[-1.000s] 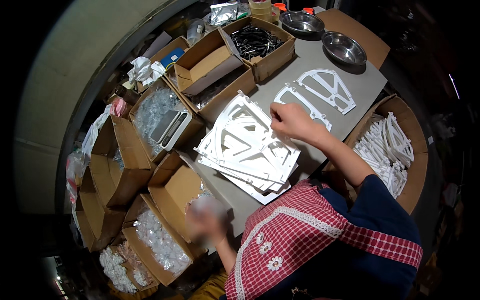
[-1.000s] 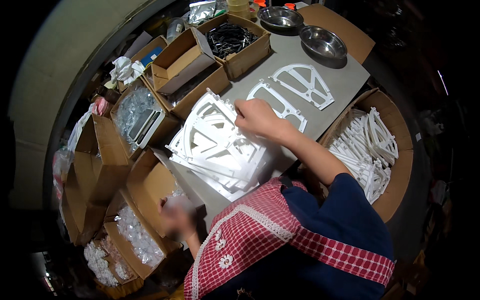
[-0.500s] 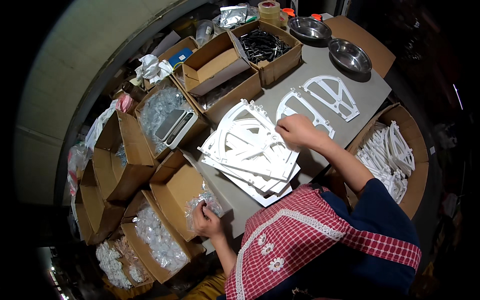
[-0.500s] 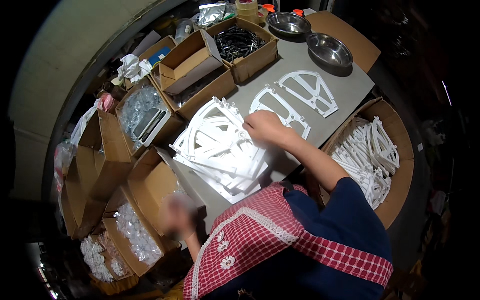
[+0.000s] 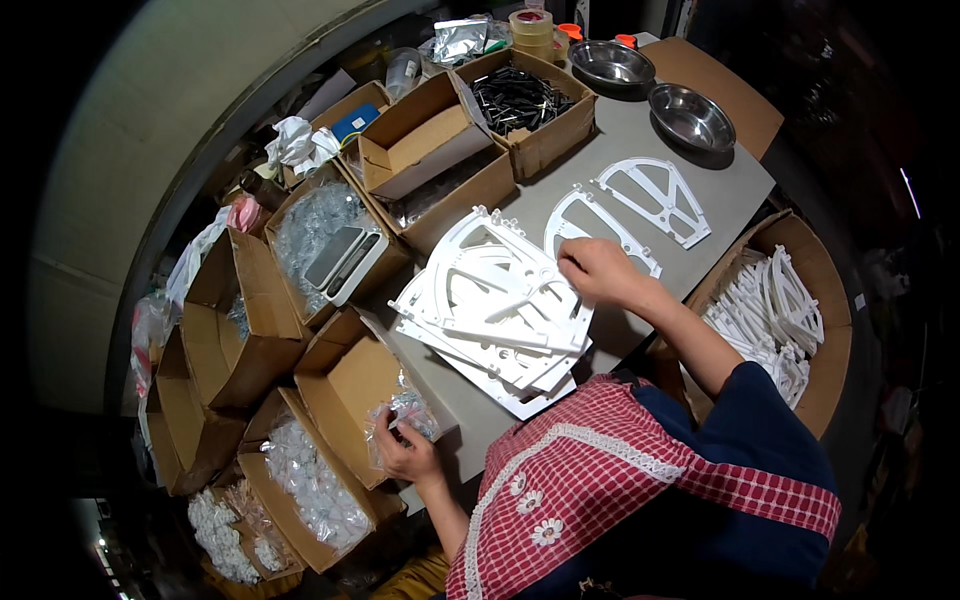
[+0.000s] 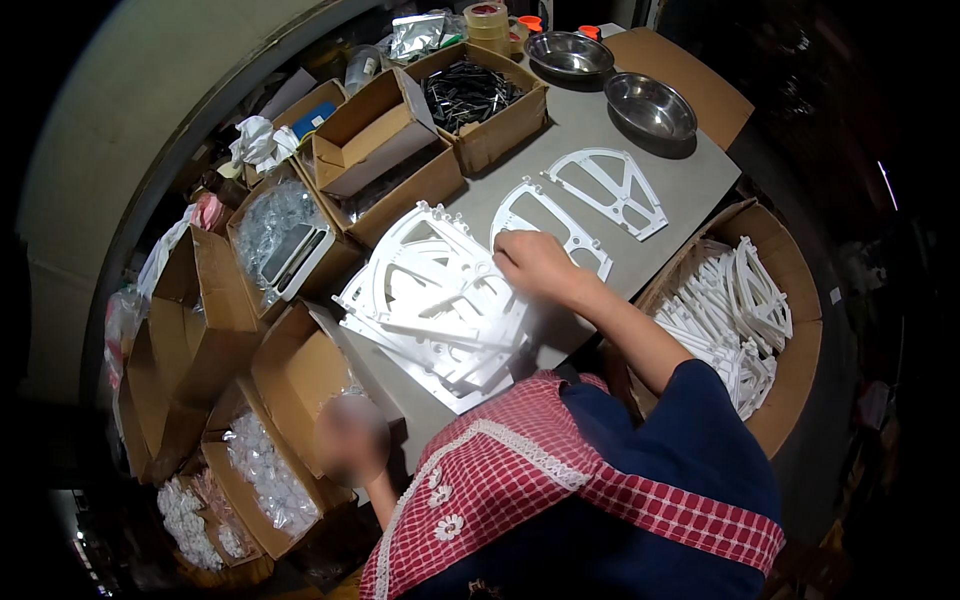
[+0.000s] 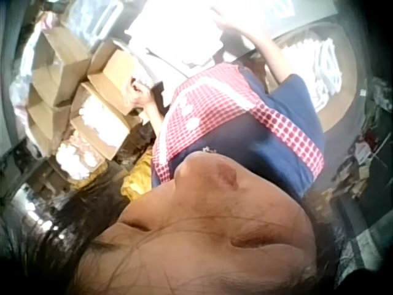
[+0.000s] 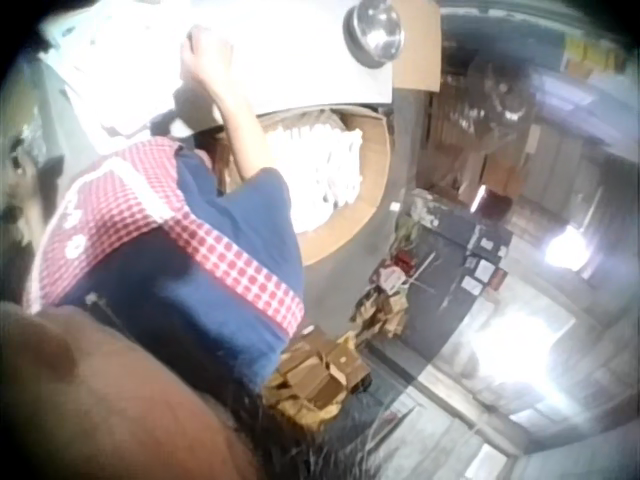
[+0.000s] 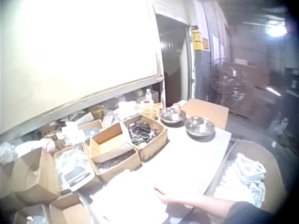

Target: The person takes several white plastic components from a yellow bag on the floor, places them on a scale on a workbench, and then organizes them into stacks before putting them into cardboard boxes.

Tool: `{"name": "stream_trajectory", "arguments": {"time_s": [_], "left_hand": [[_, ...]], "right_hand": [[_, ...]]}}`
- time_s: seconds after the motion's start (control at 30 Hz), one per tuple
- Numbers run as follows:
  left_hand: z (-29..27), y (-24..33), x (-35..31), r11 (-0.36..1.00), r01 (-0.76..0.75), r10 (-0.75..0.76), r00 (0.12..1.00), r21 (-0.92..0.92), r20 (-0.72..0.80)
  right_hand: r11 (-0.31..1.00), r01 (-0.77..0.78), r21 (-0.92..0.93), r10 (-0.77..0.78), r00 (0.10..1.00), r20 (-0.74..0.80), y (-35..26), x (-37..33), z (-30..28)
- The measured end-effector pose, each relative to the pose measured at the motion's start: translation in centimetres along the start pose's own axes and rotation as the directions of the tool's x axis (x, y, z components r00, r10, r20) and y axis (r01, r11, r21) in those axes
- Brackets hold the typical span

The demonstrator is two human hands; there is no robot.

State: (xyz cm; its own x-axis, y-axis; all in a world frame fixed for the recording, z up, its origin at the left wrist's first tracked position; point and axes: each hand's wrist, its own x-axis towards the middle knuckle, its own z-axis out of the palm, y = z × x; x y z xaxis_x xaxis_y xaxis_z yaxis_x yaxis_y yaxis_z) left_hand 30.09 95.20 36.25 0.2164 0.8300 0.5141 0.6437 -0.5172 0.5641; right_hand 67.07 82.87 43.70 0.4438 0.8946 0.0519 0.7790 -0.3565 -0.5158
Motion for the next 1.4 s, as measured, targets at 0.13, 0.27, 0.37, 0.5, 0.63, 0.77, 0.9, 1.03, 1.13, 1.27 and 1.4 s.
{"name": "stream_trajectory", "arguments": {"time_s": [0.13,0.27,0.37,0.5,0.63,0.77,0.9,1.03,1.13,1.27,1.4], "left_hand": [[0.9,-3.1,-1.6,0.995,0.098,-0.098,0.995,0.017,-0.003],[0.3,-0.5,-0.2,0.999,0.031,-0.030,0.999,0.033,-0.025],[0.0,-0.4,0.0,0.998,-0.004,0.005,1.000,0.069,-0.015],[-0.3,0.2,0.0,0.999,0.033,-0.032,0.999,0.036,-0.014],[-0.2,-0.4,0.0,0.998,0.058,-0.059,0.997,0.035,0.045],[-0.2,-0.1,0.0,0.992,0.121,-0.123,0.991,0.040,0.060],[-0.5,-0.9,-0.2,0.993,0.105,-0.107,0.993,0.049,0.056],[-0.5,0.6,0.1,0.983,0.179,-0.182,0.979,0.046,0.087],[-0.3,1.3,0.3,0.990,0.139,-0.139,0.990,0.039,0.006],[0.3,-1.4,-1.0,0.992,0.113,-0.115,0.993,0.056,0.029],[0.7,-2.9,-1.8,0.993,0.111,-0.109,0.992,-0.034,0.067]], "right_hand": [[0.990,-0.069,0.120,0.089,0.982,-0.167,2.6,-0.2,0.1],[0.998,-0.054,0.012,0.055,0.947,-0.317,9.0,-1.4,0.4],[0.989,0.029,-0.142,-0.073,0.945,-0.319,12.5,-2.7,0.4],[0.961,-0.083,-0.266,-0.001,0.953,-0.302,13.3,-4.0,0.5],[0.923,-0.128,-0.362,0.024,0.960,-0.278,13.5,-3.6,0.6],[0.990,-0.092,0.106,0.113,0.971,-0.210,8.0,-0.9,1.3],[0.953,-0.151,0.262,0.102,0.976,0.194,0.1,1.8,1.5],[0.951,-0.168,0.259,0.109,0.968,0.228,0.4,3.4,1.6],[0.651,-0.314,0.691,0.142,0.945,0.296,1.1,3.4,0.4],[-0.196,-0.303,0.933,0.102,0.940,0.326,-0.2,2.2,-4.0],[-0.226,-0.011,0.974,0.062,0.998,0.025,7.5,0.7,-8.4]]}}
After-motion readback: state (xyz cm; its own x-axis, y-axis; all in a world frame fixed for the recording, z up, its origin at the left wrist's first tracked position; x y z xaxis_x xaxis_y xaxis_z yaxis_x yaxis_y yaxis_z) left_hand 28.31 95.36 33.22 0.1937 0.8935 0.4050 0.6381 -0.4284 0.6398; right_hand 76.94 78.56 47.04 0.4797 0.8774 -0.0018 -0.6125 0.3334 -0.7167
